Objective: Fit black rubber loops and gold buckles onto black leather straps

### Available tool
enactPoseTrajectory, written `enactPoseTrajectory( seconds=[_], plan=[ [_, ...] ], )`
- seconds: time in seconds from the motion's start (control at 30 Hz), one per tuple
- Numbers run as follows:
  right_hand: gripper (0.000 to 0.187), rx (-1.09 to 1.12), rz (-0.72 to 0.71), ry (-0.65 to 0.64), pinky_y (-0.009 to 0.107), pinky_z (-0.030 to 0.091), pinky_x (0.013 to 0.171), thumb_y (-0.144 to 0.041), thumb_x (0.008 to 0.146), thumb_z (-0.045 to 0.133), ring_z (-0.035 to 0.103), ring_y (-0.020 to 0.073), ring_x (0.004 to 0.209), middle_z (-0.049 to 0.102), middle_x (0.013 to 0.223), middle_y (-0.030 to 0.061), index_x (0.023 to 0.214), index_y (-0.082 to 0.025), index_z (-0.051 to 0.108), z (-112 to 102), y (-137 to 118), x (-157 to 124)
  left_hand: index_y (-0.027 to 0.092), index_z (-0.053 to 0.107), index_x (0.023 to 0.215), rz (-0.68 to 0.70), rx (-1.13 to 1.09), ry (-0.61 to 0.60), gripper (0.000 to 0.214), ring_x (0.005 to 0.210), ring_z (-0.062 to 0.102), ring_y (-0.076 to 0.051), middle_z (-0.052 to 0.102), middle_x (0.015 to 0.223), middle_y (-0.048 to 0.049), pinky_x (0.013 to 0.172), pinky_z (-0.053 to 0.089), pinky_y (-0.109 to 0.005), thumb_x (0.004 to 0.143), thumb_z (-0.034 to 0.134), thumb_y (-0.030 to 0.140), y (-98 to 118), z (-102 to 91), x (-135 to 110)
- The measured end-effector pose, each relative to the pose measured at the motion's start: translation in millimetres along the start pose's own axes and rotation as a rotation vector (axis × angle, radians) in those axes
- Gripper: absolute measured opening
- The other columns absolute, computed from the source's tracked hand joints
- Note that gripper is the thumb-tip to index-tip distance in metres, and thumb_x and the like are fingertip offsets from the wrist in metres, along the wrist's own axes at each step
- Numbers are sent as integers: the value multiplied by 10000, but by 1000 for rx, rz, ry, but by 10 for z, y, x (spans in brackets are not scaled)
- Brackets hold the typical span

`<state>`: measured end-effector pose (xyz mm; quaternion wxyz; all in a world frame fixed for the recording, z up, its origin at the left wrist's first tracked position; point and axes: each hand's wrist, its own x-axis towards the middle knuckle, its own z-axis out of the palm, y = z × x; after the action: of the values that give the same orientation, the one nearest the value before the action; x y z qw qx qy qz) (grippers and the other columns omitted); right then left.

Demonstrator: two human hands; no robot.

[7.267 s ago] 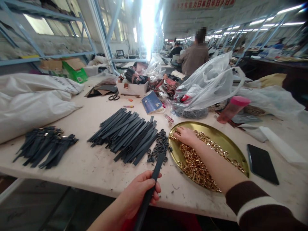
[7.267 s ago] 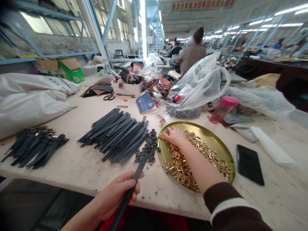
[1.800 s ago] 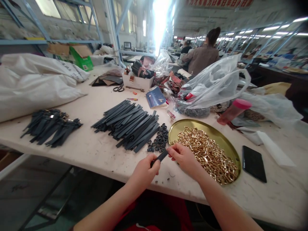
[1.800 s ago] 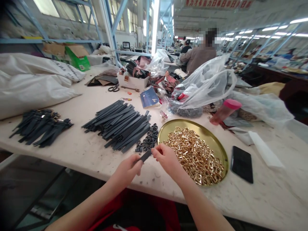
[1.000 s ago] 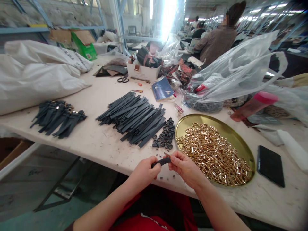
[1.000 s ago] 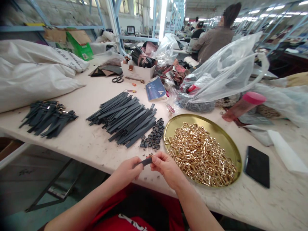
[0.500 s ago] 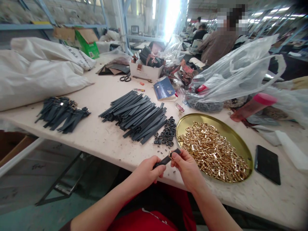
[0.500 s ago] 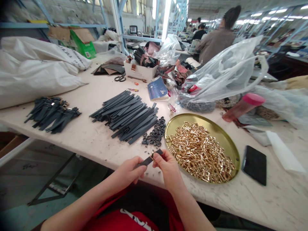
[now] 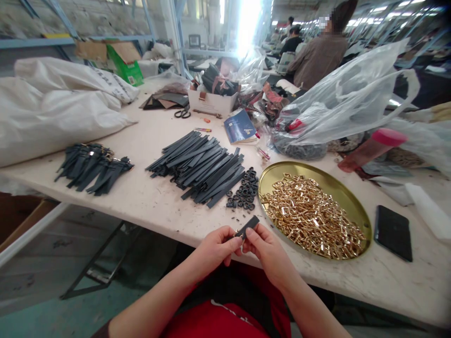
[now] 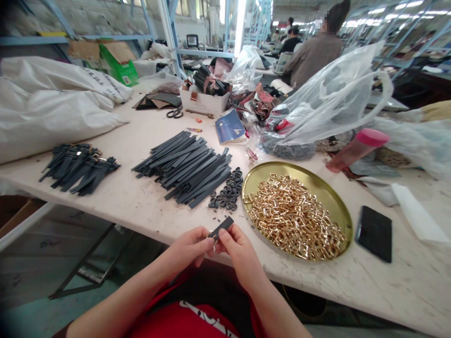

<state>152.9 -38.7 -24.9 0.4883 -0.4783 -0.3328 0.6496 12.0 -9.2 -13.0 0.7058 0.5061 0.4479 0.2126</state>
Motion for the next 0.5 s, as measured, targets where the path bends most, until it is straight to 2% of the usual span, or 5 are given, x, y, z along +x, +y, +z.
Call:
enactPoseTrajectory(
  seconds=[0.1, 0.3, 0.5],
  plan=[
    [123, -2, 13, -53, 249, 430, 651, -266, 742, 614, 519, 110, 657, 582, 723, -16, 826, -184, 576, 23, -9, -31, 144, 489, 707, -3, -34, 7, 217, 415, 405, -35, 578, 642, 19, 412, 296, -164, 736, 550, 350, -11, -17, -10],
    [121, 206, 106, -56, 249, 442, 650, -173, 713, 600, 535, 95, 638, 589, 760, -23, 829, -184, 570, 53, 17, -50, 147, 471, 661, -35, -54, 35, 250, 371, 371, -26, 555, 555, 40, 387, 242, -163, 730, 571, 365, -67, -51, 2],
    [112, 104, 59, -10, 277, 458, 663, -189, 719, 582, 544, 117, 666, 577, 758, -19, 826, -183, 551, 77, 41, -61, 150, 483, 735, -14, -125, 15, 245, 448, 493, -56, 578, 607, 26, 439, 322, -164, 748, 559, 383, -79, -33, 25]
  ],
)
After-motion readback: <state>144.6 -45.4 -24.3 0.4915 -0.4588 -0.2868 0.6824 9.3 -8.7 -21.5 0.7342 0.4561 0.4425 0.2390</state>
